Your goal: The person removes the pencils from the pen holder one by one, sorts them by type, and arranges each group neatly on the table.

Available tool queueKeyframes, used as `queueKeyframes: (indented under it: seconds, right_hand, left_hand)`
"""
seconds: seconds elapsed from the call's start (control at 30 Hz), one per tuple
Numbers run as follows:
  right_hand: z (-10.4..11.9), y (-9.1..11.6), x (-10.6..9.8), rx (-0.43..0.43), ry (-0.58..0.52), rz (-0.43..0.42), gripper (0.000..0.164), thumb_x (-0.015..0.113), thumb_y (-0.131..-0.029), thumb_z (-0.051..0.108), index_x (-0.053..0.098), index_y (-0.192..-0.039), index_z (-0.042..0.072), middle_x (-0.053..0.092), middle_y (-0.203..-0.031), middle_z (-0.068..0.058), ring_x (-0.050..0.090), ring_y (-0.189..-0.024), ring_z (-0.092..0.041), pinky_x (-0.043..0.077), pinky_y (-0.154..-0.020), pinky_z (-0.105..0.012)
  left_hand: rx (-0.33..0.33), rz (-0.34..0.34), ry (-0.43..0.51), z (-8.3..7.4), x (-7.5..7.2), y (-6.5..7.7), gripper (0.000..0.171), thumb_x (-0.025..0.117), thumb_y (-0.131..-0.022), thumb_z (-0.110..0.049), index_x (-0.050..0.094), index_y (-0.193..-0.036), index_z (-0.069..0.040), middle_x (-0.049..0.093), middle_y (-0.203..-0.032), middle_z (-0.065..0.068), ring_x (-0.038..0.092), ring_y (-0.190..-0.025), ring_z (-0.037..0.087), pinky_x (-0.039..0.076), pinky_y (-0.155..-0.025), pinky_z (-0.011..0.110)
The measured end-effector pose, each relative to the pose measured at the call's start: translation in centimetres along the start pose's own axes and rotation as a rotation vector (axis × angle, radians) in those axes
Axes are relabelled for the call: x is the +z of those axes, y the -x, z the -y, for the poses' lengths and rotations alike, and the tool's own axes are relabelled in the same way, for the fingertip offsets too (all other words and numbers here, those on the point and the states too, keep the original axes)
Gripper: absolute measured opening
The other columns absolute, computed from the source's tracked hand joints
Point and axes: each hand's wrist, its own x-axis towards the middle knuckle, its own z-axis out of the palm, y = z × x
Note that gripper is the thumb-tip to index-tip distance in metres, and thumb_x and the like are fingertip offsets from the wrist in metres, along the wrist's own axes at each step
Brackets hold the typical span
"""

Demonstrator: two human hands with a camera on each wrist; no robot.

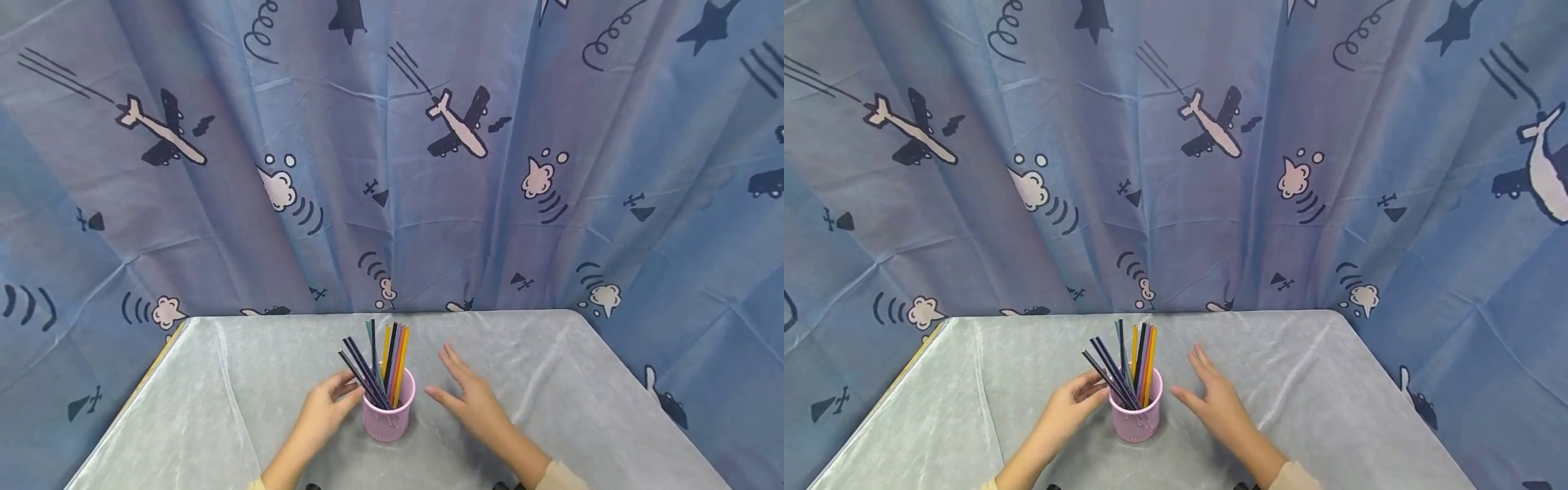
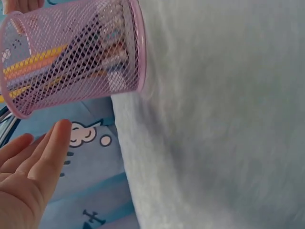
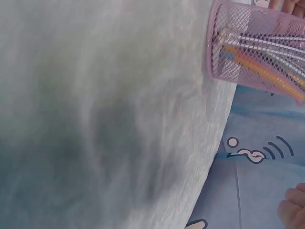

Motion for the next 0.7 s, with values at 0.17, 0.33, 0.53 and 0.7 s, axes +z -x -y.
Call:
queueKeyframes:
  seconds: [0.17,0.33,0.53,0.7]
  right_hand:
    - [0.7,0.0,0.4,-0.014,-0.034,-0.011,0.067,0.072,-0.09,0.033,0.049,-0.144,0.002,0.039,-0.155,-0.016,0.044,-0.139,-0.041,0.037,-0.114,-0.058]
    - [1.1,0.1,0.7,0.0,-0.09,-0.018,0.065,0.073,-0.089,0.034,0.052,-0.143,0.004,0.044,-0.153,-0.014,0.046,-0.138,-0.039,0.037,-0.115,-0.056]
    - [1.6,0.0,1.0,0.074,-0.226,-0.016,0.062,0.074,-0.089,0.029,0.054,-0.141,0.003,0.046,-0.152,-0.016,0.046,-0.139,-0.035,0.039,-0.115,-0.049]
    - [2.2,-0.2,1.4,0.143,-0.38,-0.04,0.056,0.075,-0.088,0.022,0.057,-0.136,0.0,0.052,-0.147,-0.017,0.051,-0.136,-0.032,0.041,-0.112,-0.04]
  left_hand:
    - [-0.019,0.001,0.093,0.5,0.5,0.3,0.047,0.068,-0.093,-0.012,0.055,-0.127,0.017,0.063,-0.125,0.034,0.065,-0.114,0.044,0.058,-0.096,0.041]
    - [-0.022,-0.017,0.125,0.5,0.9,0.6,0.047,0.066,-0.093,-0.011,0.054,-0.127,0.019,0.062,-0.125,0.035,0.064,-0.115,0.045,0.057,-0.097,0.04]
    - [-0.054,-0.056,0.212,0.8,1.6,0.9,0.046,0.065,-0.094,-0.008,0.051,-0.128,0.02,0.06,-0.126,0.037,0.062,-0.117,0.046,0.059,-0.094,0.034]
    - [-0.053,-0.078,0.296,1.0,2.2,1.0,0.047,0.063,-0.094,-0.005,0.048,-0.129,0.023,0.057,-0.129,0.039,0.059,-0.121,0.047,0.059,-0.093,0.029]
